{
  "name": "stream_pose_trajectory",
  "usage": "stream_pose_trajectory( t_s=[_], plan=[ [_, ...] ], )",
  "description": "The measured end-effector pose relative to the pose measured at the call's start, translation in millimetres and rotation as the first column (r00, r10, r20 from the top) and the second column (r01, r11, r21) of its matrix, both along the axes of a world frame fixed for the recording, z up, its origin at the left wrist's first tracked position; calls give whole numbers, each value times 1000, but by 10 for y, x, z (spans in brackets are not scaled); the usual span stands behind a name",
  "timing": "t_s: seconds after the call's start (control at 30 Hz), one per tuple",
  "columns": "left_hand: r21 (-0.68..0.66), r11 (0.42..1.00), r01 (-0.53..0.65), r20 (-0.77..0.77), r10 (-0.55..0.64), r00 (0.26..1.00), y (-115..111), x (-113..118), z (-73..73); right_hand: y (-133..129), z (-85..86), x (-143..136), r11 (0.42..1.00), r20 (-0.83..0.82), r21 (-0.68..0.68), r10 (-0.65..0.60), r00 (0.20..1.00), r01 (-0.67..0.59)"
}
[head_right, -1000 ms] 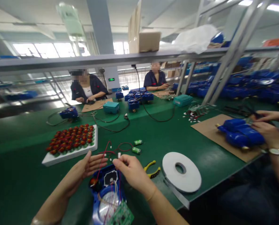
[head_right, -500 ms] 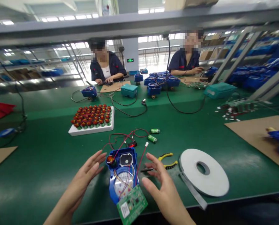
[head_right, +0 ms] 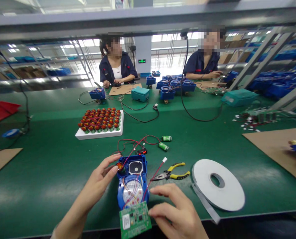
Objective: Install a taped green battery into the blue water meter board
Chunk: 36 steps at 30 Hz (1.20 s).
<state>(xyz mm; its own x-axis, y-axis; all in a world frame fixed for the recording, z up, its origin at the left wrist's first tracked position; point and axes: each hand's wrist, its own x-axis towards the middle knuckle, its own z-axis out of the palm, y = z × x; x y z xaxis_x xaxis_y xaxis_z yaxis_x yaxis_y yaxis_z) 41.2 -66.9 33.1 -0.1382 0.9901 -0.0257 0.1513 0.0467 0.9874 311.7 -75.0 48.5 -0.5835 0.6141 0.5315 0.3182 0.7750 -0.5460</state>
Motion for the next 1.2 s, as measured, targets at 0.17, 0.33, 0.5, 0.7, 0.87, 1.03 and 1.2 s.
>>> stream_pose_trajectory(
  t_s=[0.17,0.33,0.5,0.7,0.87,1.03,1.2],
  plan=[
    [48,995,93,-130,-86,988,96,26,50,61,60,-8,999,98,25,26,995,-29],
    [61,993,105,-119,-97,988,95,41,60,-34,10,-45,993,182,112,7,983,-28],
    [59,992,108,-106,-101,989,74,57,97,-40,16,-67,982,195,159,71,978,-103],
    [40,994,102,-94,-97,991,55,29,104,-29,109,-118,995,30,36,88,996,-89],
    [50,986,156,-136,-148,980,22,44,106,30,155,-315,973,-222,-228,-75,972,23],
    [22,993,118,-24,-118,993,0,87,144,352,81,-584,718,-224,-682,-389,893,141],
    [19,999,30,163,-33,986,29,143,42,646,-1,-665,628,-184,-775,-322,929,64]
  ],
)
